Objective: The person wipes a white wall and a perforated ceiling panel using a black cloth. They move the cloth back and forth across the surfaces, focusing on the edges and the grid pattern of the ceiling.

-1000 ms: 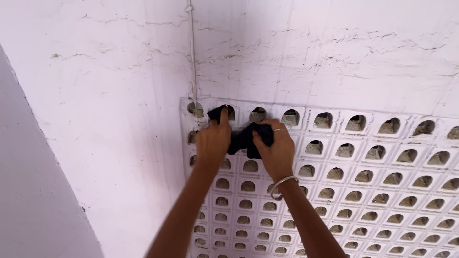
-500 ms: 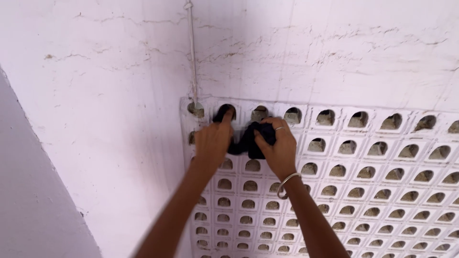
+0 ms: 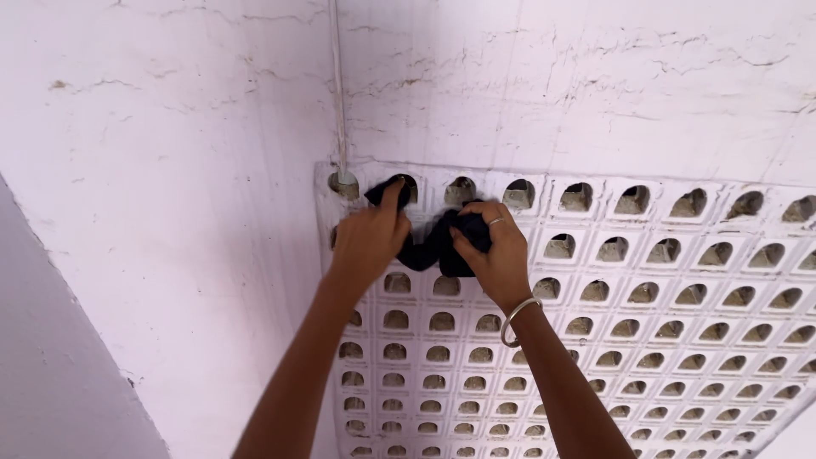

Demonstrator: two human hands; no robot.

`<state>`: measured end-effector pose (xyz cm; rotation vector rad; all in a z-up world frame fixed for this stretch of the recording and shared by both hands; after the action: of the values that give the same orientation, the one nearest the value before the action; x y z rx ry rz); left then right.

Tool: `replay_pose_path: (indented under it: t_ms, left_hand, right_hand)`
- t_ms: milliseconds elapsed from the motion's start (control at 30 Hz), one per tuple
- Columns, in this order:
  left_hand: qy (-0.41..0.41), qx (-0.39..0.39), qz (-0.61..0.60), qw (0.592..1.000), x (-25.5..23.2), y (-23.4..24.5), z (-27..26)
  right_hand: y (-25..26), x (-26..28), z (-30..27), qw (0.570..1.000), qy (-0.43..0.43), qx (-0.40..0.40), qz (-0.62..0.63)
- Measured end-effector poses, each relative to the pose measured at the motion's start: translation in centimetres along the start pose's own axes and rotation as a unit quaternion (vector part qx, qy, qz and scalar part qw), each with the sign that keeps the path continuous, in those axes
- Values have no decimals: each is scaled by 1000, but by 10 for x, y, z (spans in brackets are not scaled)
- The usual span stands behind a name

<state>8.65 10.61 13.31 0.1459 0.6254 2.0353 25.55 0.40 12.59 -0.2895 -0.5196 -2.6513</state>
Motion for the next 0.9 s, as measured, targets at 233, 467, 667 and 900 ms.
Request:
replay_pose_path:
  t_ms: [233,467,667,900]
  left_hand:
    - [155,-118,-74,978,-13,-60,10]
    - [101,-126,-71,984,-45,-30,-28]
    - [-100,-67,14,993,-62,-34,-60]
    - [-162,-100,-8,982,-71,-41,-8]
  right_hand:
    - [-6,-1,-5,999,-6,-34,-2]
    - [-7,0,-13,1000,-13,-7,-22]
    - [4,-13,-48,996,-34,-81,-21]
    - [39,-12,-43,981,-120,-149,-29]
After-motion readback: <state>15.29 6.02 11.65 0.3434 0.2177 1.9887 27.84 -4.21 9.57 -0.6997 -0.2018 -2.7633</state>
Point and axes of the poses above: each hand's wrist, its own z-axis towards the middle knuckle, its own y-axis out of the back of the hand, x = y × z, the point moved 6 cm from there along z, towards the middle knuckle, and after that the axes turned 12 degrees about -z, right-handed, at the moved point
